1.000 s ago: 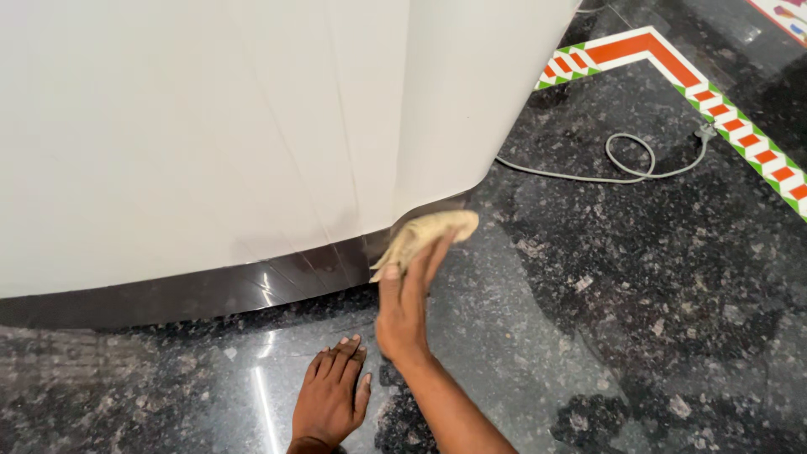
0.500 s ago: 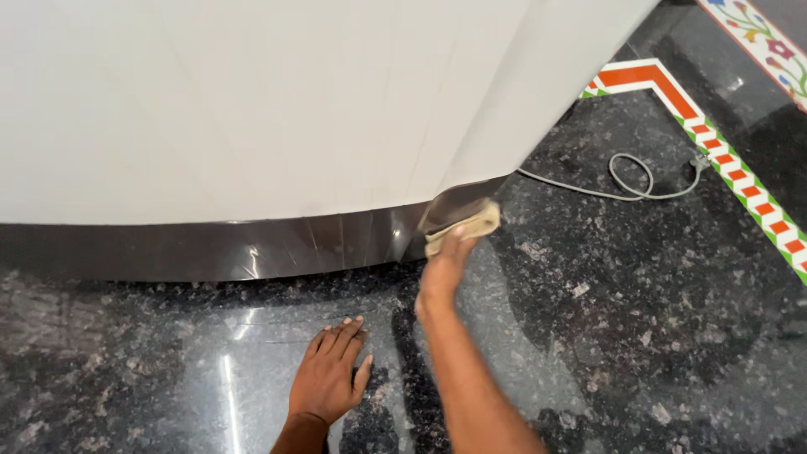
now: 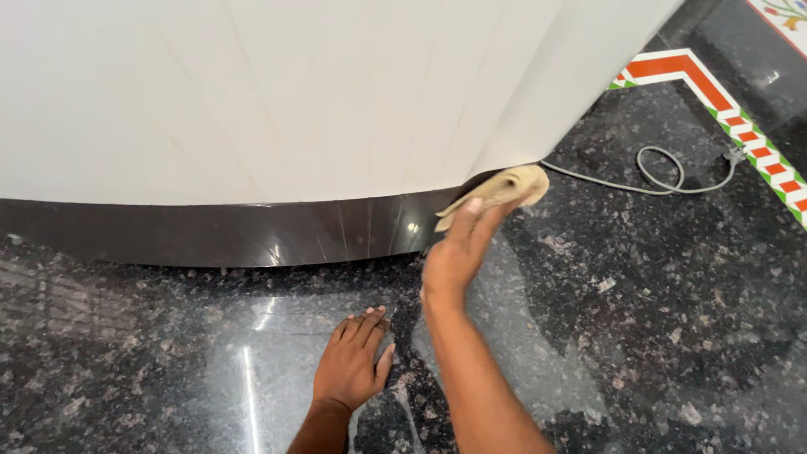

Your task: The person wipes the exterior surfaces of a washing machine using a cloth, covering the base, the sides, the front panel, and the lid.

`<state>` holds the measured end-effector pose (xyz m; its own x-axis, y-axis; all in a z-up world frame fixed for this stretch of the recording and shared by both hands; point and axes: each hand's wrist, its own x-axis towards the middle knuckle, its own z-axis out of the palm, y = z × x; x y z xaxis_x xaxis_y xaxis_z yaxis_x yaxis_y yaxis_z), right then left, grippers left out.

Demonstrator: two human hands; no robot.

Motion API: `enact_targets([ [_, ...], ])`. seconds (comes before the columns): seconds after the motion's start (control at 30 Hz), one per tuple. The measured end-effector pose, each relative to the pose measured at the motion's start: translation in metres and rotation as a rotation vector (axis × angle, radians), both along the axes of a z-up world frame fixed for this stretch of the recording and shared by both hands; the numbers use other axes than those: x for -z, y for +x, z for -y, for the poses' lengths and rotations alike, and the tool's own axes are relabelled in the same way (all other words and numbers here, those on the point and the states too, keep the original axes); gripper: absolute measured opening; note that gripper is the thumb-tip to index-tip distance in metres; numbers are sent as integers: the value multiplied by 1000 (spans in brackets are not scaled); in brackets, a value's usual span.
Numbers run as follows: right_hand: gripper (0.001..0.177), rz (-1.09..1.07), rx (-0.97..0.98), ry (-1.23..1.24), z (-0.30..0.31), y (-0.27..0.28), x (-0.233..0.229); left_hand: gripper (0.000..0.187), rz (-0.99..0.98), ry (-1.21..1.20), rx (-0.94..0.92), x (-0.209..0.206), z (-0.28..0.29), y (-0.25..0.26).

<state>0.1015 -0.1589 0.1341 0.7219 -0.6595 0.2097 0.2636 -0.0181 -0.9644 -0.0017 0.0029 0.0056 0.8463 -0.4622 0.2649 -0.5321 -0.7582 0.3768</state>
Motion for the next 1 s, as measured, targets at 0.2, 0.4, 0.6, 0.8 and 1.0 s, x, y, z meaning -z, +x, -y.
enact_targets([
  [0.2, 71, -151, -26, 265, -15, 1, 36, 45, 6, 8, 9, -2, 1, 2],
  [0.4, 68, -415, -188, 26, -50, -49, 55, 45, -58, 25, 3, -2, 1, 1],
  [0.6, 61, -183, -151, 280, 4, -27, 51, 40, 28, -50, 46, 4, -2, 4],
  [0.8, 68, -103, -115, 11, 41, -21, -24, 39, 119, -33, 85, 74, -11, 18],
  [1.0, 74, -193, -272, -358, 5, -40, -35, 34, 431, -6, 16, 169, -3, 52],
])
